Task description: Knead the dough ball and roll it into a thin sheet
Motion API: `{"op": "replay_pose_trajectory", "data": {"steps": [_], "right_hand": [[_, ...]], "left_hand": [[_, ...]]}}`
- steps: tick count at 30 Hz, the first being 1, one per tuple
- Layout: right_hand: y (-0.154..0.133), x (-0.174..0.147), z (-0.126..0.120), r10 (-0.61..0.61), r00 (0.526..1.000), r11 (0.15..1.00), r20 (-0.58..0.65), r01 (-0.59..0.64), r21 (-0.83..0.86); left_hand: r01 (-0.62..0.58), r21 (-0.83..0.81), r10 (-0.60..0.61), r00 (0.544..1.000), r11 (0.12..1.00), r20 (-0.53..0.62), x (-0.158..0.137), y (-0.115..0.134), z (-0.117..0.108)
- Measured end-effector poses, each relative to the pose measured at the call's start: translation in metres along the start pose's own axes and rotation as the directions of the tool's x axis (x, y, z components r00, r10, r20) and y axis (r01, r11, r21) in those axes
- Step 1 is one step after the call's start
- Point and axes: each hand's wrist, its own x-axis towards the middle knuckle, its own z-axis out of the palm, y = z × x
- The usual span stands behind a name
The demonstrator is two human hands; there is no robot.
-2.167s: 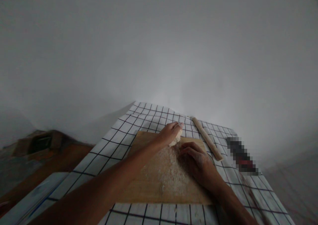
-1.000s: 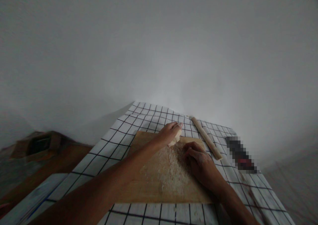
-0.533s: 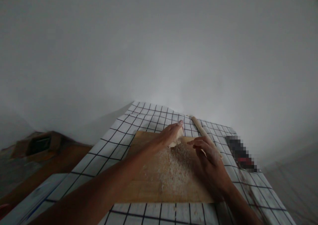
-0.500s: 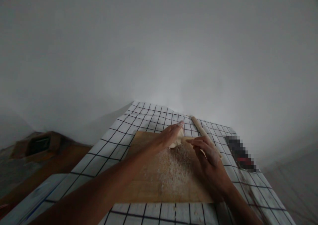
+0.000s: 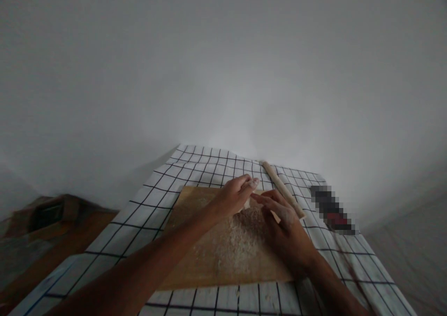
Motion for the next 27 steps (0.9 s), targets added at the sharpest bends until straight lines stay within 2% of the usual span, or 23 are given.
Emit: {"op": "replay_pose_trajectory", "data": {"steps": [3,5,8,13,20,27], "right_hand": [[0.010,-0.001,-0.006,0.098,0.993,0.992,-0.065,-0.103,-0.073],[0.017,-0.003,-0.005,0.177,0.984,0.973,-0.022,-0.179,-0.147],[0.021,-0.006,-0.001,0.240,0.970,0.951,0.042,-0.226,-0.209],[0.015,-0.006,0.004,0.260,0.963,0.948,0.076,-0.240,-0.208],[0.010,-0.007,0.003,0.260,0.961,0.944,0.098,-0.231,-0.237],[0.008,-0.007,0.003,0.222,0.964,0.968,0.144,-0.199,-0.155]], "left_hand": [[0.068,-0.024,-0.070,0.994,0.997,-0.080,0.009,-0.012,-0.007],[0.100,-0.033,-0.103,0.990,0.994,-0.095,0.012,-0.018,-0.012],[0.108,-0.052,-0.112,0.991,0.993,-0.077,0.013,-0.023,-0.013],[0.119,-0.068,-0.123,0.991,0.991,-0.058,0.013,-0.025,-0.011],[0.086,-0.010,-0.086,0.993,0.996,-0.085,0.011,-0.023,-0.011],[0.080,-0.062,-0.084,0.995,0.995,-0.059,0.011,-0.022,-0.009]]}}
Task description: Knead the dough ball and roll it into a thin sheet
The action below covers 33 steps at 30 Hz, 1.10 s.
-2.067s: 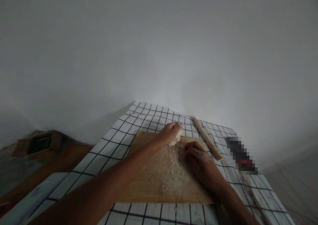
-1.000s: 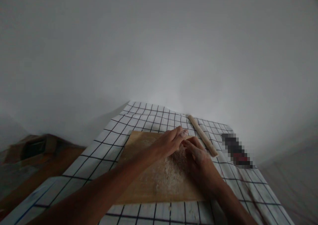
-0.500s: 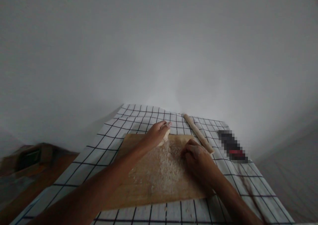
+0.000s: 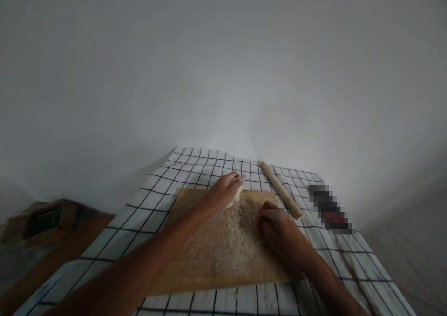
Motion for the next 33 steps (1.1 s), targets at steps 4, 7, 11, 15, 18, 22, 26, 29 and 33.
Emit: {"op": "replay_pose_trajectory", "data": {"steps": [4,7,11,15,18,22,26,29,33], "right_hand": [[-0.0024,0.0003,-0.0007,-0.005,0.999,0.998,-0.036,0.007,0.063],[-0.0027,0.0006,0.0004,-0.006,1.000,1.000,-0.021,0.007,0.026],[-0.0027,0.0010,0.0013,-0.022,1.000,1.000,0.000,0.022,-0.008],[-0.0039,0.0014,0.0017,-0.031,0.999,0.999,0.024,0.032,-0.025],[-0.0029,0.0015,0.0025,-0.040,0.999,0.998,0.024,0.041,-0.038],[0.0009,0.0012,0.0028,-0.031,0.999,0.999,-0.036,0.031,0.007],[0.0004,0.0003,0.0031,-0.036,0.999,0.999,-0.035,0.036,0.002],[-0.0021,0.0004,0.0043,-0.042,0.999,0.998,-0.022,0.042,-0.037],[-0.0015,0.0017,0.0054,-0.058,0.998,0.996,-0.002,0.058,-0.063]], "left_hand": [[-0.008,-0.004,0.008,1.000,1.000,-0.002,-0.0010,0.0001,0.0006],[-0.011,0.022,0.011,1.000,1.000,0.000,-0.0011,-0.0006,0.0005],[-0.018,0.041,0.018,1.000,0.999,-0.006,-0.0010,-0.0019,0.0000],[-0.017,0.037,0.017,1.000,0.999,0.001,-0.0011,-0.0013,0.0003],[-0.025,0.025,0.025,1.000,0.999,-0.001,-0.0013,-0.0003,0.0011],[-0.008,0.030,0.008,1.000,1.000,-0.009,-0.0016,0.0001,0.0016],[-0.002,0.034,0.002,1.000,0.999,0.000,-0.0025,0.0022,0.0005],[-0.020,0.032,0.019,1.000,0.999,0.011,-0.0033,0.0048,-0.0003],[-0.031,0.049,0.031,0.999,0.998,0.009,-0.0037,0.0068,0.0001]]}}
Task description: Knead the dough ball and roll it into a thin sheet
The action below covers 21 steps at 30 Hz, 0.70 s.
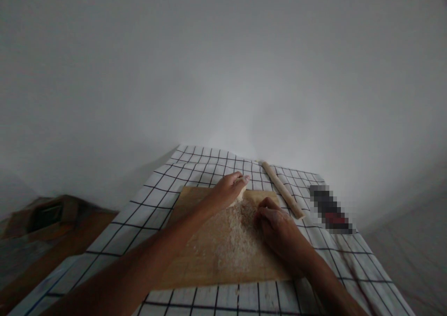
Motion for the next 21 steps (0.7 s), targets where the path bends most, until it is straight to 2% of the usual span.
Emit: {"op": "replay_pose_trajectory", "data": {"steps": [3,8,12,16,18,21], "right_hand": [[0.003,0.001,-0.003,-0.008,1.000,0.997,-0.006,0.009,0.076],[-0.002,0.001,-0.010,-0.045,0.986,0.959,-0.163,0.088,0.269],[-0.011,0.001,-0.005,-0.074,0.990,0.958,-0.118,0.104,0.266],[-0.010,0.002,0.002,-0.073,0.989,0.975,-0.127,0.098,0.202],[-0.008,0.002,0.000,-0.098,0.985,0.972,-0.145,0.126,0.199],[-0.005,0.003,-0.008,-0.153,0.969,0.944,-0.197,0.202,0.261]], "left_hand": [[0.008,-0.018,-0.008,1.000,1.000,0.011,-0.001,0.003,0.000],[0.121,-0.067,-0.115,0.990,0.990,0.086,-0.004,0.010,-0.003],[0.090,-0.097,-0.076,0.987,0.991,0.140,-0.009,0.014,0.002],[0.073,-0.227,-0.031,0.982,0.971,0.185,-0.013,0.016,0.013],[0.145,-0.326,-0.075,0.973,0.934,0.218,-0.012,0.015,0.017],[0.315,-0.476,-0.197,0.939,0.821,0.283,-0.004,0.012,0.019]]}}
